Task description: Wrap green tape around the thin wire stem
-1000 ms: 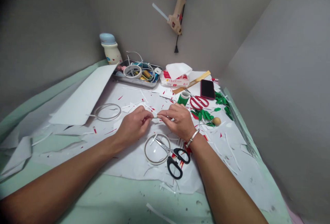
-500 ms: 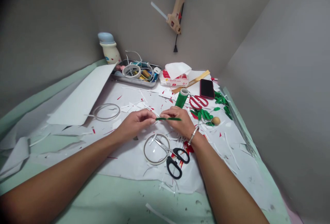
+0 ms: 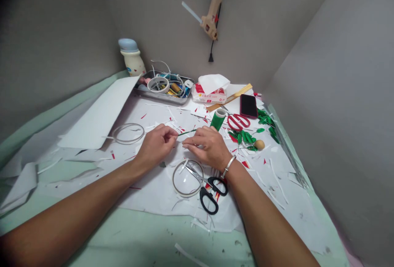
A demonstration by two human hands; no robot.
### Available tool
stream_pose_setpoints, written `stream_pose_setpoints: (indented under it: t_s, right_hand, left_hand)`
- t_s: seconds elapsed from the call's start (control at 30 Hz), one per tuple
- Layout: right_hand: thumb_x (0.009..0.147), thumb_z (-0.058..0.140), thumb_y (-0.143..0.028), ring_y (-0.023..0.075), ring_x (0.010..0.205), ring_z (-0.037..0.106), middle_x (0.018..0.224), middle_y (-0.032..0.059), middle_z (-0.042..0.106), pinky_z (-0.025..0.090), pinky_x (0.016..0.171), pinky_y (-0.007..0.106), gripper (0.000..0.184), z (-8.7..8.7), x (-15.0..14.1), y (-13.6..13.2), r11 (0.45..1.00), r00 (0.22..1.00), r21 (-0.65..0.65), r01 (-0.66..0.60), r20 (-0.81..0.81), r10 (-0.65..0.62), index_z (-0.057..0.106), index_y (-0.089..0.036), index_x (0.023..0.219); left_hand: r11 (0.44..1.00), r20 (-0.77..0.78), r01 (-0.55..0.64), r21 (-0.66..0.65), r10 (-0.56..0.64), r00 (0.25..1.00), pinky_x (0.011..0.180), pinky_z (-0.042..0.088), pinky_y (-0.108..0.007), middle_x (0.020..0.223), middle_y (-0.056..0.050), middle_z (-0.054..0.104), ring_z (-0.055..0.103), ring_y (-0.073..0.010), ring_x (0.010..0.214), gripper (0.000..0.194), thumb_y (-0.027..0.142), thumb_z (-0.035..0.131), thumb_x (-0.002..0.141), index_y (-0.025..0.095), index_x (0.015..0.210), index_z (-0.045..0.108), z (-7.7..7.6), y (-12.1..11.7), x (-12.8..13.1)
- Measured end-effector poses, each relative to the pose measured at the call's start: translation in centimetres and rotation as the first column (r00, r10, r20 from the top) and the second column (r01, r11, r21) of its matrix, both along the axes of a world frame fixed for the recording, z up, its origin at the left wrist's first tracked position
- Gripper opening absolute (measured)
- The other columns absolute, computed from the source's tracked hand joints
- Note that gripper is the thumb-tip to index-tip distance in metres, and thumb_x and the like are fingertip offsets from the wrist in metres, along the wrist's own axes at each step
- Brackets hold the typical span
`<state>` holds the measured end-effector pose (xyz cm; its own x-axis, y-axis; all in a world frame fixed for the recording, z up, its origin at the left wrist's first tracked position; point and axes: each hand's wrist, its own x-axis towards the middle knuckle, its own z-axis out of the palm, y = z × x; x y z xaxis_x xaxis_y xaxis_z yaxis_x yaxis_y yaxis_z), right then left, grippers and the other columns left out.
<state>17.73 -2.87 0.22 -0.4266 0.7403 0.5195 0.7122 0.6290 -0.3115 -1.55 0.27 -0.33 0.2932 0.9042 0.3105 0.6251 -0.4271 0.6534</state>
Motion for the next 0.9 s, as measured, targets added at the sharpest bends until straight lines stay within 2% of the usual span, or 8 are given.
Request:
stream_pose_setpoints:
  t_s: [0.1, 0.2, 0.27, 0.33, 0.47, 0.6, 0.77, 0.9]
  right_hand:
    - [0.085, 0.061, -0.033, 0.0143, 0.070, 0.051, 0.068, 0.0013, 0.058, 0.036, 0.070, 0.030, 0.016, 0.2, 0.2, 0.1, 0.999, 0.990, -0.041, 0.016, -0.140, -0.022, 0.074, -0.023, 0.087]
    - [0.085, 0.061, -0.030, 0.0140, 0.069, 0.053, 0.068, 0.0016, 0.060, 0.040, 0.069, 0.029, 0.016, 0.1, 0.6, 0.3, 0.996, 0.961, -0.094, -0.004, -0.277, -0.022, 0.074, -0.021, 0.086]
    - [0.085, 0.061, -0.030, 0.0141, 0.068, 0.053, 0.069, 0.0017, 0.061, 0.042, 0.067, 0.028, 0.016, -0.2, 0.9, 0.6, 0.989, 0.942, -0.144, 0.010, -0.331, -0.058, 0.073, -0.021, 0.086]
    - [0.084, 0.061, -0.031, 0.0140, 0.067, 0.054, 0.068, 0.0016, 0.061, 0.043, 0.065, 0.027, 0.017, -0.6, 1.3, 0.9, 0.979, 0.931, -0.199, 0.043, -0.347, -0.111, 0.073, -0.020, 0.085]
    - [0.085, 0.059, -0.030, 0.0136, 0.067, 0.057, 0.071, 0.0016, 0.065, 0.043, 0.063, 0.026, 0.017, -1.1, 1.4, 1.0, 0.963, 0.940, -0.258, 0.080, -0.301, -0.159, 0.073, -0.020, 0.084]
    - [0.085, 0.059, -0.026, 0.0132, 0.067, 0.056, 0.069, 0.0016, 0.066, 0.041, 0.065, 0.026, 0.015, -1.1, 0.3, 0.4, 0.974, 0.991, -0.222, 0.038, -0.119, -0.065, 0.074, -0.021, 0.084]
    - [0.085, 0.059, -0.028, 0.0136, 0.066, 0.049, 0.064, 0.0004, 0.058, 0.036, 0.067, 0.028, 0.014, -0.8, -0.4, 0.0, 0.998, 0.997, -0.065, -0.019, 0.068, 0.023, 0.073, -0.022, 0.085]
    - [0.086, 0.058, -0.034, 0.0144, 0.067, 0.048, 0.068, 0.0021, 0.055, 0.035, 0.066, 0.029, 0.019, -0.3, -0.2, 0.0, 0.999, 1.000, 0.043, 0.000, 0.031, -0.001, 0.074, -0.023, 0.088]
  left_hand:
    - [0.990, -0.079, 0.142, 0.025, -0.139, 0.987, 0.063, 0.040, -0.026, 0.079, -0.003, 0.057, 0.053, -0.0143, 0.069, 0.015, 0.017, 0.050, 0.078, 0.017, 0.081, 0.065, 0.1, -0.6, 0.2]
    - [0.947, -0.089, 0.320, -0.006, -0.320, 0.943, 0.066, 0.040, -0.027, 0.077, -0.002, 0.056, 0.052, -0.0142, 0.070, 0.017, 0.017, 0.050, 0.079, 0.018, 0.082, 0.066, 0.2, -1.0, 0.3]
    - [0.912, -0.022, 0.406, -0.050, -0.408, 0.913, 0.069, 0.041, -0.027, 0.078, -0.002, 0.057, 0.053, -0.0143, 0.073, 0.017, 0.018, 0.051, 0.080, 0.019, 0.083, 0.067, 0.3, -1.1, 0.3]
    - [0.895, 0.097, 0.434, -0.107, -0.425, 0.900, 0.073, 0.042, -0.027, 0.081, -0.002, 0.059, 0.055, -0.0144, 0.077, 0.016, 0.020, 0.052, 0.080, 0.019, 0.083, 0.067, 0.5, -0.9, 0.3]
    - [0.877, 0.378, 0.382, -0.290, -0.261, 0.888, 0.063, 0.042, -0.025, 0.080, -0.002, 0.062, 0.054, -0.0125, 0.069, 0.016, 0.030, 0.056, 0.079, 0.017, 0.084, 0.065, 0.7, -0.4, 0.3]
    - [0.900, 0.495, 0.228, -0.371, -0.016, 0.869, 0.057, 0.040, -0.023, 0.074, 0.000, 0.062, 0.052, -0.0107, 0.061, 0.021, 0.034, 0.061, 0.075, 0.016, 0.086, 0.063, 0.3, 0.1, 0.2]
    - [0.969, 0.315, 0.007, -0.249, 0.074, 0.946, 0.059, 0.040, -0.026, 0.073, -0.001, 0.062, 0.054, -0.0139, 0.064, 0.016, 0.030, 0.058, 0.076, 0.017, 0.082, 0.066, -0.4, 0.7, -0.1]
    - [1.000, 0.031, 0.021, -0.019, -0.020, 0.999, 0.064, 0.040, -0.027, 0.079, -0.002, 0.059, 0.054, -0.0146, 0.069, 0.015, 0.021, 0.052, 0.078, 0.018, 0.081, 0.066, -0.4, 0.2, -0.1]
